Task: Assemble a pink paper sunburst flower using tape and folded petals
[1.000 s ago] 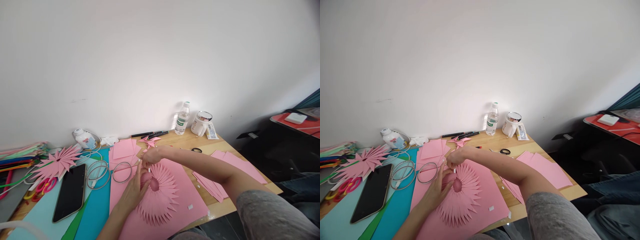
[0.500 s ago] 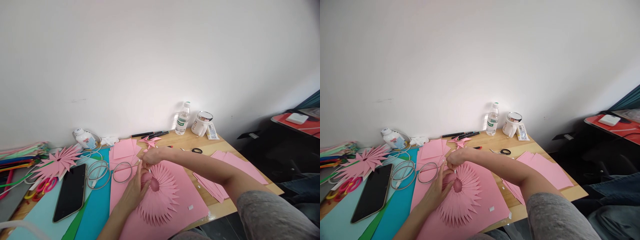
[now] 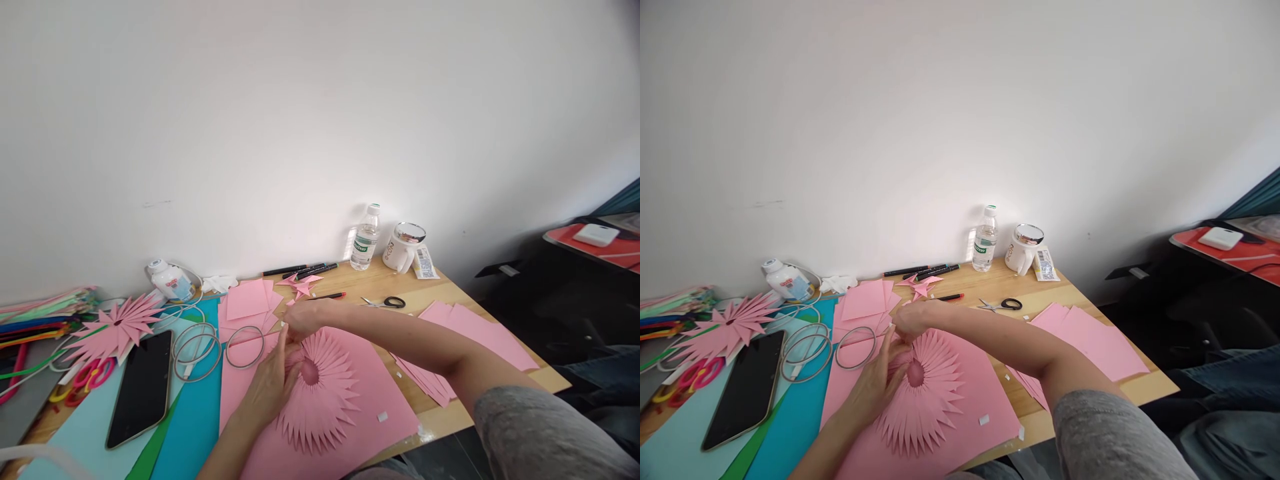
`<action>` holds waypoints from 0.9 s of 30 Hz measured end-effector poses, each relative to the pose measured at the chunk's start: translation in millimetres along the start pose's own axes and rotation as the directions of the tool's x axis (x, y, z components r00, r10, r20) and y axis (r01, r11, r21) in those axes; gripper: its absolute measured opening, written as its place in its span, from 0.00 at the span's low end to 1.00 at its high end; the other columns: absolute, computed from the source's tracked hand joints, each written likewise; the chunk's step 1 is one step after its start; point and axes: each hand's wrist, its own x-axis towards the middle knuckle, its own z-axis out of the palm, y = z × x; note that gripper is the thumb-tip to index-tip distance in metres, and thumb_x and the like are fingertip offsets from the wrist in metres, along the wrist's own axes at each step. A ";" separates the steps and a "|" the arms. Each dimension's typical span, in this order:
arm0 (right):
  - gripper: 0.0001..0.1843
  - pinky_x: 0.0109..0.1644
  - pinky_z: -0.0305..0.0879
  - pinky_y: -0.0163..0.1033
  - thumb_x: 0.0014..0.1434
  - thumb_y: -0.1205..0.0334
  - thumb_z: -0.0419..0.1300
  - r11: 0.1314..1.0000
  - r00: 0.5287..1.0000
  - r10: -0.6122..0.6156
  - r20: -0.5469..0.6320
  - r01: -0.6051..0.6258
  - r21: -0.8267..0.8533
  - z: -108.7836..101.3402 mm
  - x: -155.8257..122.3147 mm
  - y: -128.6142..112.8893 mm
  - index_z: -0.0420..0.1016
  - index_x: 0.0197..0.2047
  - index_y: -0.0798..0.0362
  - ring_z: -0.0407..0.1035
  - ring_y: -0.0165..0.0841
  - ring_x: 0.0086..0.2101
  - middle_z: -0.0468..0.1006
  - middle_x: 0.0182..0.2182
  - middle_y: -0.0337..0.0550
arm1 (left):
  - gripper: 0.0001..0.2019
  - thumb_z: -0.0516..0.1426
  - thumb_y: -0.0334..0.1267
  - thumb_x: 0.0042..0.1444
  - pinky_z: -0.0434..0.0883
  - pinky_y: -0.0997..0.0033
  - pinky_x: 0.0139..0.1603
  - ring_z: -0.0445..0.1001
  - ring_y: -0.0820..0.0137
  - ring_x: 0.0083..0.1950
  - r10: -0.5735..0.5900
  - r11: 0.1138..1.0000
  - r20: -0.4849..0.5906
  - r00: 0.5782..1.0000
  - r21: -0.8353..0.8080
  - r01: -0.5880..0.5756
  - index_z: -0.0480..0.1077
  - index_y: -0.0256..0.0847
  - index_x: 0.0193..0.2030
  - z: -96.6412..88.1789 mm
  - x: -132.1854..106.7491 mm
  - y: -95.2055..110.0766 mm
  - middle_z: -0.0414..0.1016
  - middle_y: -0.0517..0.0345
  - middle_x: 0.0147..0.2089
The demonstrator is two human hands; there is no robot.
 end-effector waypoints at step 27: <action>0.08 0.24 0.48 0.33 0.53 0.64 0.61 0.991 0.985 -0.006 -0.171 0.028 0.128 21.3 -9.9 3.1 0.76 0.26 0.60 0.57 0.26 0.23 0.75 0.30 0.44 | 0.38 0.48 0.36 0.61 0.69 0.52 0.50 0.71 0.60 0.54 -0.031 0.999 -0.034 0.999 -0.022 0.030 0.23 0.42 0.68 2.9 -0.6 0.9 0.70 0.42 0.56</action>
